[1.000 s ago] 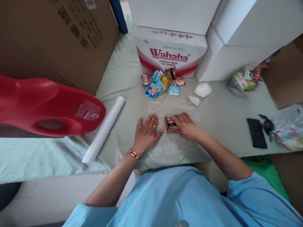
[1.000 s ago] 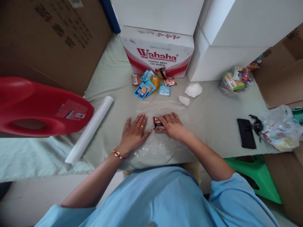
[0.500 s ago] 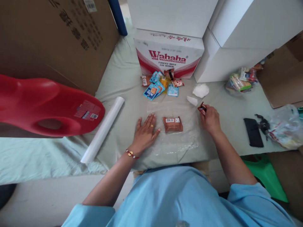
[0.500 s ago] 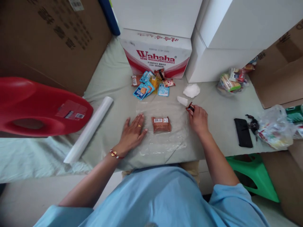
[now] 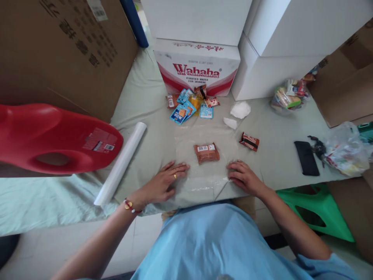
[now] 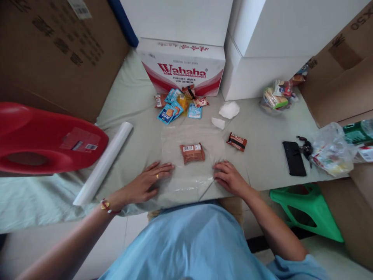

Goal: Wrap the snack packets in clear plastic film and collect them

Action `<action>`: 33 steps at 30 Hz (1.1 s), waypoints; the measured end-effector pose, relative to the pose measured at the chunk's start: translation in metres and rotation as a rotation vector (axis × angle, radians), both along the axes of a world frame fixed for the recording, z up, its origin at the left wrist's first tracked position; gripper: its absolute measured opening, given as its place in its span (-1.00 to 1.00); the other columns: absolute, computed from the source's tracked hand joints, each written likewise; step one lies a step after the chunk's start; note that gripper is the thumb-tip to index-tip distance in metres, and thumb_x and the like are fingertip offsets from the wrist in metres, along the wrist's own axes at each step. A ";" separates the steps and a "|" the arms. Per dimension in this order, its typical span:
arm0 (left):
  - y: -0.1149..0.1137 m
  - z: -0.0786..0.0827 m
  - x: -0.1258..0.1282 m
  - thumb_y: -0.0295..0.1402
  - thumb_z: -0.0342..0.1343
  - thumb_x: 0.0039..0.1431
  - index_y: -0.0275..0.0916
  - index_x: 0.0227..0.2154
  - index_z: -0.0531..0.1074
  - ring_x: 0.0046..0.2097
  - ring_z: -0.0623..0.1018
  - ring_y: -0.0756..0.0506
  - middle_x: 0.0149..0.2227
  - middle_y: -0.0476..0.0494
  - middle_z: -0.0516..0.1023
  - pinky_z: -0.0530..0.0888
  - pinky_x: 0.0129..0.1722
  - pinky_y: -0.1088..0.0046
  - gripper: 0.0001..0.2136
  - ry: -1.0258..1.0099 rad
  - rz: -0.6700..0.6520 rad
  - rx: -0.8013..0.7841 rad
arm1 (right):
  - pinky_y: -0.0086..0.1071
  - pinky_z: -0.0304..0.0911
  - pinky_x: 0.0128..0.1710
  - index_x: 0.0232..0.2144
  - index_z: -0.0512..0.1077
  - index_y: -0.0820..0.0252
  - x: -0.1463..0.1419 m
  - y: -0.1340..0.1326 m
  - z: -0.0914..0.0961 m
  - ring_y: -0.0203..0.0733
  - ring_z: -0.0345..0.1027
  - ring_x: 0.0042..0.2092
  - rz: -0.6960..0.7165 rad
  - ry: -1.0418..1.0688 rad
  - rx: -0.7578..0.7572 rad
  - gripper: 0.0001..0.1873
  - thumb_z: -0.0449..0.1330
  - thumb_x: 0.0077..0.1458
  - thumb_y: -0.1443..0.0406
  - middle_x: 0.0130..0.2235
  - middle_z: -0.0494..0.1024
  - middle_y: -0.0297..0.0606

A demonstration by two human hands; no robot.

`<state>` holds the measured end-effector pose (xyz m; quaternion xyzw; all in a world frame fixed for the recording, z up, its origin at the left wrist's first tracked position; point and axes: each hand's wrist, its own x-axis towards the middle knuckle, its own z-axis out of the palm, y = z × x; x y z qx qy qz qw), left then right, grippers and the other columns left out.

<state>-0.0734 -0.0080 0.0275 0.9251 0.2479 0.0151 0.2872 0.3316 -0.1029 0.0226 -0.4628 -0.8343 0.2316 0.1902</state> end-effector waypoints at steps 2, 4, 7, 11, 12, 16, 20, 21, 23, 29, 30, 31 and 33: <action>0.004 -0.004 -0.001 -0.35 0.01 0.29 -0.07 0.12 0.52 0.43 0.34 -0.15 0.37 -0.18 0.42 0.10 0.48 0.05 -0.62 -0.018 0.029 -0.020 | 0.12 0.30 0.23 -0.17 0.57 0.03 -0.003 0.005 -0.001 0.02 0.45 0.14 -0.039 0.083 0.003 -0.78 0.11 0.41 0.21 0.03 0.62 -0.10; 0.009 -0.007 0.003 -0.32 -0.07 0.41 -0.08 -0.04 0.58 0.35 0.45 -0.13 0.26 -0.19 0.55 0.19 0.44 0.09 -0.70 -0.093 0.099 -0.058 | -0.02 0.39 0.12 -0.17 0.56 0.05 -0.001 0.016 0.005 -0.03 0.48 0.06 -0.033 0.176 -0.045 -0.75 0.08 0.43 0.17 -0.05 0.64 -0.10; 0.018 -0.007 0.010 -0.20 -0.11 0.46 -0.15 -0.15 0.55 0.11 0.61 -0.16 0.03 -0.22 0.68 0.44 0.20 0.18 -0.69 -0.237 0.283 -0.180 | -0.22 0.41 -0.06 -0.18 0.55 0.10 0.003 0.039 0.019 -0.11 0.51 -0.12 -0.058 0.257 -0.150 -0.68 0.08 0.43 0.08 -0.19 0.64 -0.14; 0.039 -0.002 0.024 -0.03 -0.14 0.43 -0.18 -0.35 0.42 -0.35 0.51 -0.11 -0.41 -0.07 0.55 0.42 -0.28 0.36 -0.60 -0.211 0.591 -0.225 | -0.39 0.28 -0.29 -0.23 0.54 0.18 0.004 0.085 0.025 -0.21 0.42 -0.32 -0.249 0.246 -0.234 -0.59 0.11 0.38 0.00 -0.35 0.58 -0.26; 0.045 -0.002 0.028 -0.03 -0.14 0.42 -0.17 -0.40 0.38 -0.40 0.45 -0.09 -0.48 -0.03 0.47 0.38 -0.32 0.37 -0.60 -0.178 0.656 -0.189 | -0.41 0.23 -0.34 -0.24 0.54 0.19 0.003 0.096 0.023 -0.22 0.39 -0.36 -0.311 0.195 -0.253 -0.59 0.10 0.38 0.01 -0.38 0.56 -0.28; 0.065 -0.008 0.045 -0.12 0.00 0.30 -0.17 -0.41 0.39 -0.31 0.45 -0.16 -0.43 -0.10 0.45 0.38 -0.22 0.30 -0.73 -0.064 0.837 0.049 | -0.38 0.15 -0.35 -0.18 0.57 0.22 -0.008 0.130 0.021 -0.16 0.42 -0.34 -0.488 -0.274 -0.291 -0.74 0.12 0.34 0.20 -0.35 0.60 -0.20; 0.069 -0.008 0.042 -0.19 0.06 0.25 -0.25 -0.22 0.49 -0.10 0.48 -0.29 -0.22 -0.28 0.52 0.42 -0.01 0.13 -0.76 -0.131 0.980 0.260 | -0.28 0.24 -0.24 -0.01 0.55 0.20 -0.019 0.142 0.045 0.05 0.49 -0.12 -0.530 -0.622 -0.175 -0.70 0.13 0.35 0.21 -0.12 0.64 0.01; 0.067 -0.005 0.040 -0.23 0.05 0.25 -0.27 -0.19 0.50 -0.07 0.48 -0.30 -0.19 -0.30 0.51 0.42 0.02 0.09 -0.76 -0.167 1.028 0.321 | -0.25 0.26 -0.21 0.01 0.55 0.20 -0.022 0.145 0.053 0.08 0.48 -0.07 -0.536 -0.629 -0.119 -0.68 0.10 0.37 0.20 -0.08 0.63 0.04; 0.060 0.005 0.038 -0.34 0.04 0.25 -0.28 -0.17 0.52 -0.04 0.48 -0.30 -0.16 -0.32 0.51 0.39 0.06 0.05 -0.79 -0.248 1.102 0.480 | -0.22 0.29 -0.14 0.02 0.54 0.19 -0.029 0.157 0.067 0.11 0.42 0.03 -0.517 -0.590 -0.021 -0.67 0.07 0.40 0.19 -0.03 0.60 0.05; 0.027 0.028 0.082 -0.52 0.04 0.28 -0.13 -0.05 0.56 -0.06 0.52 -0.20 -0.09 -0.19 0.62 0.37 -0.04 0.18 -0.71 -0.328 0.523 0.601 | -0.16 0.24 0.14 0.26 0.40 0.28 -0.066 0.208 0.049 0.12 0.29 0.20 -0.254 -0.509 -0.073 -0.50 0.20 0.32 0.27 0.19 0.49 0.08; 0.024 0.026 0.093 -0.53 0.03 0.30 -0.10 0.01 0.56 -0.03 0.52 -0.20 -0.01 -0.18 0.64 0.37 -0.06 0.19 -0.67 -0.265 0.405 0.563 | -0.15 0.24 0.15 0.30 0.35 0.31 -0.072 0.214 0.042 0.13 0.30 0.20 -0.232 -0.510 -0.095 -0.43 0.24 0.29 0.26 0.20 0.48 0.11; 0.022 0.023 0.104 -0.54 0.01 0.32 -0.09 0.07 0.54 0.00 0.53 -0.20 0.06 -0.17 0.63 0.37 -0.08 0.20 -0.63 -0.195 0.324 0.524 | -0.15 0.24 0.14 0.31 0.34 0.33 -0.077 0.219 0.036 0.14 0.31 0.19 -0.228 -0.511 -0.118 -0.38 0.27 0.26 0.25 0.18 0.51 0.13; 0.022 0.015 0.119 -0.53 -0.01 0.36 -0.09 0.13 0.53 0.04 0.53 -0.20 0.12 -0.17 0.63 0.38 -0.09 0.19 -0.61 -0.069 0.262 0.441 | -0.20 0.27 0.07 0.23 0.43 0.35 -0.081 0.227 0.030 0.10 0.40 0.10 -0.249 -0.495 -0.187 -0.45 0.31 0.23 0.26 0.05 0.59 0.12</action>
